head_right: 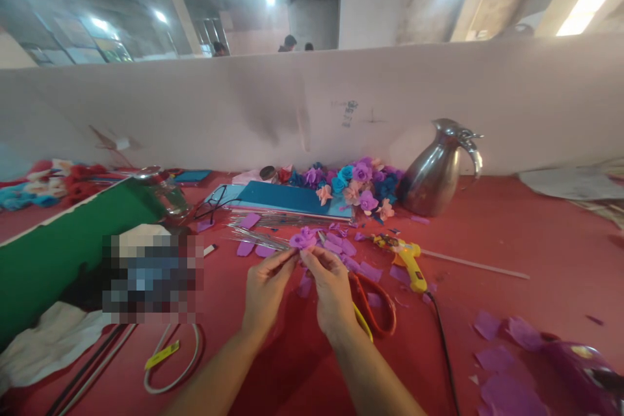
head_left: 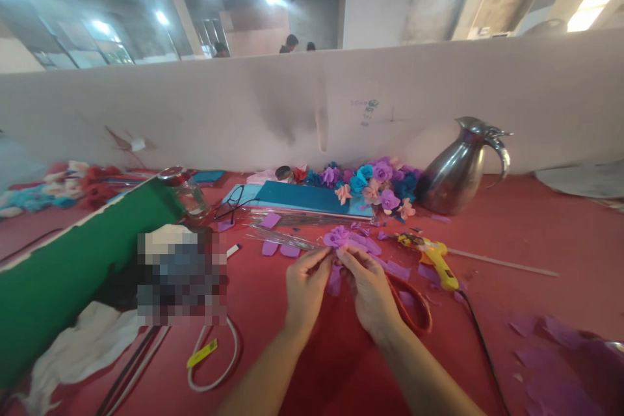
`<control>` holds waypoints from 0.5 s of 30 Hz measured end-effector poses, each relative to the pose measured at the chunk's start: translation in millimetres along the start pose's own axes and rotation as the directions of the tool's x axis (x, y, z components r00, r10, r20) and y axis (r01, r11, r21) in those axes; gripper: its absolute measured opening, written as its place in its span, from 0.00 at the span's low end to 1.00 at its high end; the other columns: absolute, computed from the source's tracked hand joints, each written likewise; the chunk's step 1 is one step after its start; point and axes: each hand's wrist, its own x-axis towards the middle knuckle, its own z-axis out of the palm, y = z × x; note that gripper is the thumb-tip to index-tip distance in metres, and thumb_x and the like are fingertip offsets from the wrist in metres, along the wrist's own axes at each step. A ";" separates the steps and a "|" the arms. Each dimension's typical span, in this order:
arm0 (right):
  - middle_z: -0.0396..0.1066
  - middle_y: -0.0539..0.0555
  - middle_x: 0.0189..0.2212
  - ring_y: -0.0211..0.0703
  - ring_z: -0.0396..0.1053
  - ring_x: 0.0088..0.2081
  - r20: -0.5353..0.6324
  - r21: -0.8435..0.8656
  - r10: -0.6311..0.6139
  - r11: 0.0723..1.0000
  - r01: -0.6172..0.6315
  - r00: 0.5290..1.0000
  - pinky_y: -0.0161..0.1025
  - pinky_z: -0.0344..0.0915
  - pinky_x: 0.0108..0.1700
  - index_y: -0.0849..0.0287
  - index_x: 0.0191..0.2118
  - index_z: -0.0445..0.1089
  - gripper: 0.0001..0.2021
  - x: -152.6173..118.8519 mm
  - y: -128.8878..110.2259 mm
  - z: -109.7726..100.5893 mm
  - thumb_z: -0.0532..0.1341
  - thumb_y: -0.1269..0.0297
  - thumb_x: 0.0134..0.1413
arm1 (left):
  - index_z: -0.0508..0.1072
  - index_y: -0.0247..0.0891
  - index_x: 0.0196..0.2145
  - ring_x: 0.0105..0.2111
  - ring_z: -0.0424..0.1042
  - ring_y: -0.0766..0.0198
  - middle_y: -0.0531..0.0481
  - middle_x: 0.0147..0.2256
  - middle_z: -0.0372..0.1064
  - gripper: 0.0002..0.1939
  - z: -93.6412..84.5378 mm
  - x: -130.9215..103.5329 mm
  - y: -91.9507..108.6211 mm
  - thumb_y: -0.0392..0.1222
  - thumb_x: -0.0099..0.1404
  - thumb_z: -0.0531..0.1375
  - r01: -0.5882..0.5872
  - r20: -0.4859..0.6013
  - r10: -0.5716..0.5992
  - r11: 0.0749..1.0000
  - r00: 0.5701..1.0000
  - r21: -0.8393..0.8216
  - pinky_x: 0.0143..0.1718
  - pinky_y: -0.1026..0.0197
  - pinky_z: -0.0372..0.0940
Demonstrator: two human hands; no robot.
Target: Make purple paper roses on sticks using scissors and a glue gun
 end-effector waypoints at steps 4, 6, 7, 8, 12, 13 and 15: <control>0.74 0.48 0.26 0.35 0.67 0.29 0.015 0.003 -0.016 1.000 0.016 1.000 0.31 0.62 0.33 0.58 0.28 0.76 0.11 -1.4 1.6 1.3 0.73 0.62 0.35 | 0.80 0.41 0.39 0.37 0.76 0.59 0.46 0.38 0.78 0.10 -1.9 -2.7 -2.9 0.39 0.60 0.60 -0.175 -0.037 0.183 0.970 0.982 0.169 0.42 0.58 0.70; 0.73 0.47 0.26 0.35 0.67 0.29 0.014 0.028 -0.012 1.000 0.012 1.000 0.31 0.63 0.34 0.58 0.28 0.76 0.10 -1.4 2.3 1.0 0.73 0.63 0.35 | 0.80 0.42 0.39 0.38 0.76 0.59 0.46 0.38 0.78 0.11 -1.7 -4.7 -2.7 0.38 0.60 0.61 -0.280 -0.052 0.302 0.926 0.952 0.252 0.44 0.57 0.70; 0.73 0.47 0.25 0.35 0.67 0.29 0.016 0.044 -0.008 0.999 0.007 1.000 0.32 0.63 0.34 0.57 0.27 0.76 0.10 -1.3 2.4 0.8 0.73 0.63 0.36 | 0.80 0.42 0.39 0.39 0.76 0.58 0.46 0.39 0.78 0.11 -1.3 -5.5 -2.3 0.38 0.60 0.61 -0.309 -0.057 0.336 0.911 0.940 0.273 0.45 0.57 0.69; 0.73 0.47 0.25 0.35 0.67 0.28 0.021 0.059 -0.001 0.998 0.000 1.000 0.32 0.63 0.33 0.58 0.27 0.76 0.09 -1.2 2.5 0.6 0.73 0.63 0.36 | 0.80 0.42 0.39 0.39 0.76 0.58 0.45 0.39 0.78 0.11 -0.6 -5.9 -1.6 0.38 0.59 0.61 -0.310 -0.063 0.339 0.910 0.939 0.274 0.46 0.56 0.69; 0.73 0.47 0.25 0.34 0.65 0.24 0.016 0.093 0.048 0.994 -0.050 0.999 0.31 0.61 0.27 0.58 0.28 0.76 0.10 -1.2 1.5 1.1 0.73 0.62 0.37 | 0.80 0.40 0.41 0.38 0.76 0.57 0.45 0.39 0.78 0.13 2.5 -3.7 1.7 0.43 0.59 0.63 -0.053 -0.033 0.056 0.996 0.998 0.074 0.42 0.57 0.70; 0.73 0.47 0.25 0.33 0.65 0.24 0.006 0.103 0.057 0.993 -0.058 0.998 0.31 0.61 0.26 0.58 0.29 0.76 0.10 -1.5 0.8 1.4 0.73 0.63 0.36 | 0.80 0.40 0.42 0.38 0.76 0.56 0.44 0.39 0.78 0.14 3.2 -2.7 2.5 0.44 0.58 0.63 0.029 -0.001 -0.029 1.000 1.000 0.004 0.41 0.57 0.70; 0.73 0.47 0.26 0.33 0.65 0.24 -0.005 0.111 0.056 0.992 -0.055 0.998 0.30 0.61 0.26 0.57 0.29 0.76 0.11 -2.2 -0.7 1.9 0.73 0.64 0.35 | 0.80 0.38 0.42 0.39 0.76 0.55 0.44 0.39 0.78 0.15 4.0 -0.8 4.0 0.45 0.56 0.64 0.136 0.045 -0.132 0.986 0.990 -0.096 0.42 0.57 0.69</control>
